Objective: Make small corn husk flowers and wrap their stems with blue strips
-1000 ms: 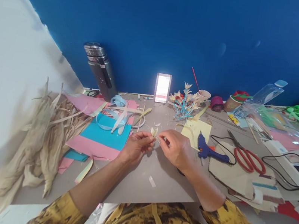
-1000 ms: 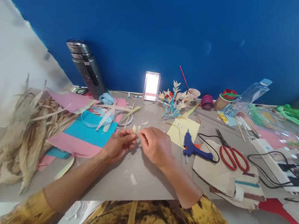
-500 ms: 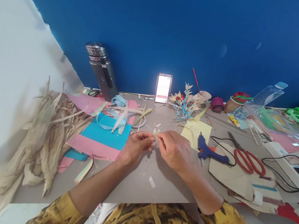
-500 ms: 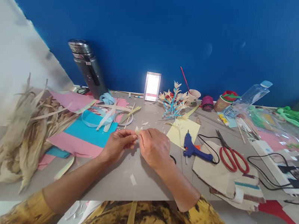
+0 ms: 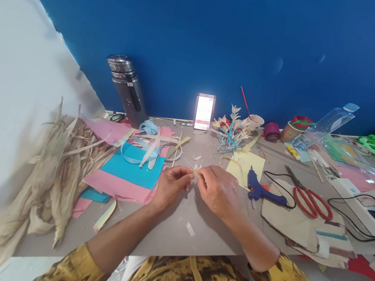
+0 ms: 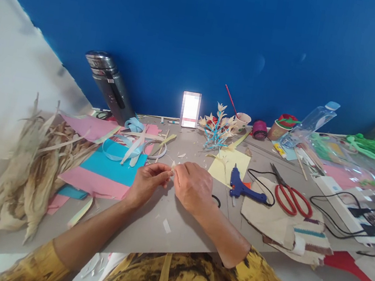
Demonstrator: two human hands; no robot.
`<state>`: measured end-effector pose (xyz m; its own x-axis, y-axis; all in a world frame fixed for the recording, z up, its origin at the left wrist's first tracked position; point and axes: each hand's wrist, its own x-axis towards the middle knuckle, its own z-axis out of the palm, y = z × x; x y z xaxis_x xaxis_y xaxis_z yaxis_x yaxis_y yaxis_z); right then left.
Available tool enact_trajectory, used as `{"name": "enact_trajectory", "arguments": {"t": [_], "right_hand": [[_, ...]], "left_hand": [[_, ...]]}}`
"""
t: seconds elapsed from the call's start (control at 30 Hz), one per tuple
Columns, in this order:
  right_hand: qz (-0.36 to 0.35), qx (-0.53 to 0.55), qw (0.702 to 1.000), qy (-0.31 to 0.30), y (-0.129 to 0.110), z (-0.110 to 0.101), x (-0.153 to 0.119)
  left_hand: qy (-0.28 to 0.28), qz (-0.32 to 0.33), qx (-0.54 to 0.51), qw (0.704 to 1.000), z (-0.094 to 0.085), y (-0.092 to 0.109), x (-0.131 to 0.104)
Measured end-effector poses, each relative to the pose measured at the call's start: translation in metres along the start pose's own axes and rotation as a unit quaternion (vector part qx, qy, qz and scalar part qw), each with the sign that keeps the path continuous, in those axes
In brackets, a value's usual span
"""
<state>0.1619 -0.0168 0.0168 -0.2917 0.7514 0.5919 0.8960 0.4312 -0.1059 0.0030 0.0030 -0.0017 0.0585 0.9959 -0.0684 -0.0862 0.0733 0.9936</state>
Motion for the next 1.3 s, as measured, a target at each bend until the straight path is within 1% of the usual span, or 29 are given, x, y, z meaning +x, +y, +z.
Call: {"name": "enact_trajectory", "arguments": {"t": [0.17,0.3,0.4,0.47,0.53,0.6,0.7,0.8,0.9,1.0,1.07,1.17,1.3], "right_hand": [[0.004,-0.023,1.000,0.005,-0.001,-0.001,0.000],[0.014,-0.025,1.000,-0.004,-0.002,-0.001,0.000],[0.020,-0.004,1.000,-0.006,-0.005,-0.002,0.001],[0.028,0.034,0.999,0.010,-0.006,-0.004,0.001],[0.044,0.085,0.995,0.035,-0.005,-0.007,0.001],[0.070,0.125,0.988,0.061,-0.002,-0.010,0.002],[0.112,0.138,0.981,0.071,0.005,-0.013,0.000],[0.135,0.139,0.980,0.051,0.011,-0.010,-0.006],[0.142,0.142,0.979,0.027,0.013,-0.005,-0.013],[0.149,0.131,0.980,0.001,0.018,-0.002,-0.019],[0.150,0.113,0.982,-0.030,0.026,-0.003,-0.020],[0.169,0.075,0.979,-0.082,0.042,-0.007,-0.017],[0.198,0.061,0.972,-0.114,0.056,-0.011,-0.011]], "left_hand": [[-0.007,0.008,0.006,1.000,0.000,-0.002,0.000],[-0.007,0.017,0.020,1.000,0.000,-0.002,-0.001],[-0.006,0.025,0.024,0.999,0.000,-0.002,-0.002],[-0.009,0.021,0.011,1.000,-0.001,-0.002,-0.001],[-0.012,-0.006,-0.032,0.999,-0.001,-0.003,0.001],[-0.023,-0.054,-0.105,0.993,-0.002,-0.004,0.003],[-0.053,-0.122,-0.213,0.968,-0.004,-0.002,0.006],[-0.089,-0.149,-0.278,0.945,-0.005,0.001,0.006],[-0.144,-0.134,-0.303,0.932,-0.008,0.003,0.004],[-0.191,-0.113,-0.305,0.926,-0.010,0.004,0.003],[-0.201,-0.106,-0.305,0.925,-0.011,0.004,0.003],[-0.200,-0.098,-0.303,0.927,-0.012,0.004,0.004],[-0.199,-0.101,-0.303,0.926,-0.013,0.007,0.004]]}}
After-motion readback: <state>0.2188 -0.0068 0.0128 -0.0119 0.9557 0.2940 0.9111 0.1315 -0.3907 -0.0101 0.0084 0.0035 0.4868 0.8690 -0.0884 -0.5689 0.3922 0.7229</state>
